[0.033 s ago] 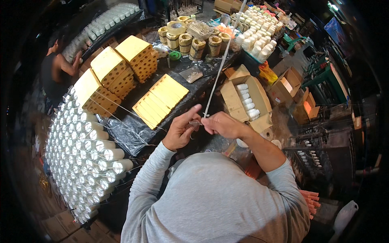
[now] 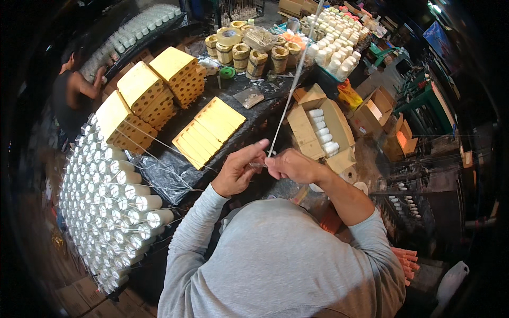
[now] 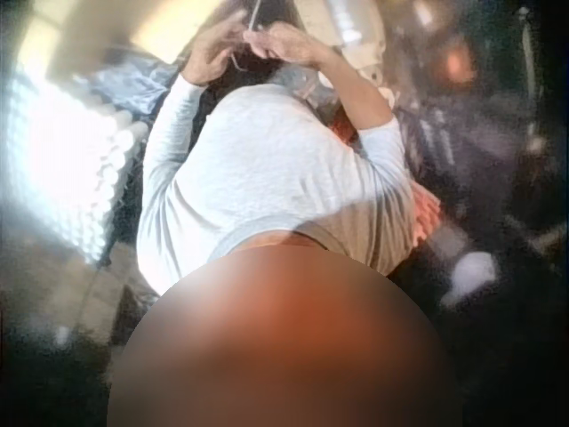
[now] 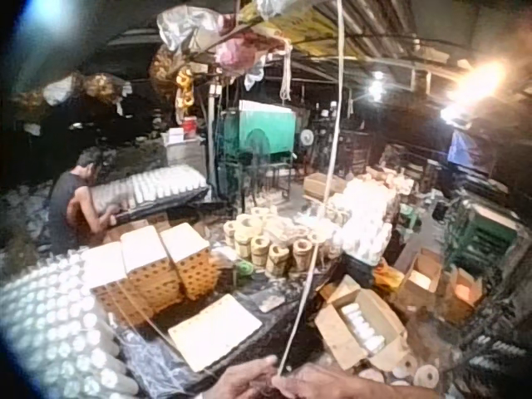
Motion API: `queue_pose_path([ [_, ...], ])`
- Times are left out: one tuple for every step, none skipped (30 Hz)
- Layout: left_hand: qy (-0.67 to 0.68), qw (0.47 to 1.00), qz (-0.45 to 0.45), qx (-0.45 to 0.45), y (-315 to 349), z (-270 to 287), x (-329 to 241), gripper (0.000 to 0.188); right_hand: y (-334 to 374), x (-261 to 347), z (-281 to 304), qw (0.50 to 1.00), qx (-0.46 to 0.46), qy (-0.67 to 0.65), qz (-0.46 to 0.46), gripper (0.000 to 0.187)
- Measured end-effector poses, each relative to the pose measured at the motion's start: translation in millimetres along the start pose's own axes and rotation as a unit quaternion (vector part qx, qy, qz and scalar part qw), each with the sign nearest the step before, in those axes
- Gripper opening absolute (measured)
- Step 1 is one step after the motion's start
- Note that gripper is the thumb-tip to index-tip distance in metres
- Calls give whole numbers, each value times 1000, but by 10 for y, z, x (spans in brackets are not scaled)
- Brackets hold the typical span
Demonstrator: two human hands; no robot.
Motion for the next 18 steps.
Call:
queue_pose_path([
  [-32,998,-42,42,-113,-25,-103,75,101,37,4,997,33,-50,43,66],
  [-36,994,-50,85,-252,-41,-134,69,194,48,45,995,10,-74,70,66],
  [-48,990,-76,113,-324,-59,-226,65,276,35,59,993,15,-88,79,66],
  [-66,984,-72,150,-390,-96,-269,62,349,17,71,991,17,-94,93,65],
  [-58,984,-66,154,-454,-153,-293,48,404,-30,73,992,23,-90,81,66],
  [-63,982,-82,156,-510,-199,-317,42,452,-73,78,990,27,-107,83,66],
  [-68,980,-88,164,-559,-255,-313,37,486,-128,80,990,27,-117,75,66],
  [-73,978,-95,172,-596,-303,-299,32,509,-189,77,989,31,-129,61,67],
  [-64,976,-126,164,-640,-364,-284,28,529,-230,86,987,19,-141,73,67],
  [-81,971,-153,163,-670,-404,-264,30,540,-272,91,985,11,-155,81,67],
  [-102,966,-172,162,-698,-445,-237,32,543,-321,92,984,6,-164,74,67],
  [-122,960,-189,165,-724,-488,-205,33,549,-352,112,979,-14,-183,89,67],
  [-151,949,-231,153,-746,-523,-200,37,550,-393,129,976,-31,-199,88,67],
  [-177,948,-235,120,-773,-538,-180,36,556,-432,150,972,-46,-212,88,67],
  [-206,946,-225,109,-803,-567,-153,36,563,-495,173,972,-68,-217,56,70],
  [-228,944,-230,71,-825,-565,-158,35,608,-504,218,970,-105,-195,99,72],
  [-237,946,-215,48,-861,-589,-139,36,672,-515,255,967,-133,-164,141,74],
  [-230,942,-225,93,-882,-640,-141,36,741,-561,278,968,-135,-154,144,70],
])
Point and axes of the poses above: each hand's wrist, its own y-axis away from the middle knuckle, its own z-axis out of the back of the hand, x = y × z, the point moved 4 cm from there along -y, towards the middle knuckle, and after that the axes turned 12 degrees about -z, right-handed, at the moved point
